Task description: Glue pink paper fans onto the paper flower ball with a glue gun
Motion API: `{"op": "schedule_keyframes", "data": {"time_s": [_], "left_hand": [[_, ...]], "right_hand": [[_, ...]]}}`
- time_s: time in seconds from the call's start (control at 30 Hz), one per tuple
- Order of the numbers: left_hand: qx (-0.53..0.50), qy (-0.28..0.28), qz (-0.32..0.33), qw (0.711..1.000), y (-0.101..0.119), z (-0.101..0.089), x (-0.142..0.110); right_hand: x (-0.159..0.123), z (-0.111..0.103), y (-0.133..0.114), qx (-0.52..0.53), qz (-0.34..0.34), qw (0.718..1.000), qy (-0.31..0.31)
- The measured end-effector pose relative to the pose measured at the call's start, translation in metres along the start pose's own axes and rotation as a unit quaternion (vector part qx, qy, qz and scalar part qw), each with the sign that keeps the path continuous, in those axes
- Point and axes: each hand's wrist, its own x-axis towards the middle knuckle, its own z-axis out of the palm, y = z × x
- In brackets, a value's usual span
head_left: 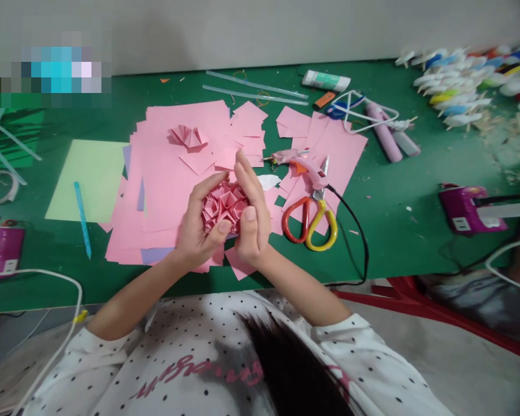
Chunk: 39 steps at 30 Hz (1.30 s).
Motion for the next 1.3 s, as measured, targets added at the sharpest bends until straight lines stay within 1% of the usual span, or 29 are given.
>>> {"op": "schedule_keyframes", "data": {"time_s": [0.1, 0.23, 0.37, 0.43, 0.5, 0.6, 0.63, 0.7, 0.77, 0.83, 0.9, 1.0, 1.07, 1.2, 1.3], "left_hand": [[0.023, 0.0, 0.02, 1.0, -0.001, 0.0, 0.0], [0.034, -0.016, 0.023, 0.999, 0.0, -0.001, 0.002], [0.018, -0.028, 0.02, 0.999, -0.002, -0.003, 0.004], [-0.006, -0.019, 0.01, 1.0, -0.005, -0.004, 0.005], [-0.017, -0.015, -0.004, 1.0, -0.009, -0.006, 0.006], [-0.021, -0.044, -0.038, 0.998, -0.014, -0.01, 0.009], [-0.026, -0.057, -0.048, 0.997, -0.014, -0.011, 0.01], [-0.036, -0.069, -0.067, 0.995, -0.013, -0.013, 0.012], [-0.038, -0.069, -0.074, 0.994, -0.012, -0.013, 0.013], [-0.039, -0.063, -0.07, 0.995, -0.012, -0.012, 0.012], [-0.045, -0.051, -0.055, 0.996, -0.013, -0.011, 0.01], [-0.046, -0.03, -0.03, 0.998, -0.014, -0.01, 0.009], [-0.042, -0.029, -0.017, 0.999, -0.014, -0.01, 0.009], [-0.034, -0.04, 0.008, 0.999, -0.015, -0.015, 0.012], [-0.032, -0.035, 0.035, 0.998, -0.017, -0.018, 0.013]], "right_hand": [[-0.001, 0.001, 0.0, 0.014, 0.021, 1.0, 0.003], [-0.001, -0.001, 0.002, 0.02, 0.033, 0.999, -0.017], [0.003, -0.004, 0.001, 0.0, 0.001, 0.999, -0.039], [0.005, -0.005, 0.0, -0.008, -0.023, 0.999, -0.047], [0.007, -0.006, -0.002, -0.008, -0.047, 0.998, -0.031], [0.008, -0.007, -0.002, 0.001, -0.065, 0.998, 0.021], [0.008, -0.007, -0.001, -0.002, -0.063, 0.997, 0.035], [0.007, -0.007, 0.0, -0.017, -0.047, 0.998, 0.043], [0.006, -0.008, 0.001, -0.019, -0.035, 0.999, 0.038], [0.005, -0.009, 0.002, 0.005, -0.017, 0.999, 0.033], [0.005, -0.011, 0.004, 0.031, 0.008, 0.999, 0.025], [0.006, -0.012, 0.007, 0.046, 0.024, 0.998, -0.024], [0.005, -0.012, 0.009, 0.053, 0.033, 0.997, -0.051], [0.004, -0.012, 0.011, 0.085, 0.08, 0.992, -0.055], [0.003, -0.016, 0.011, 0.112, 0.102, 0.984, -0.089]]}}
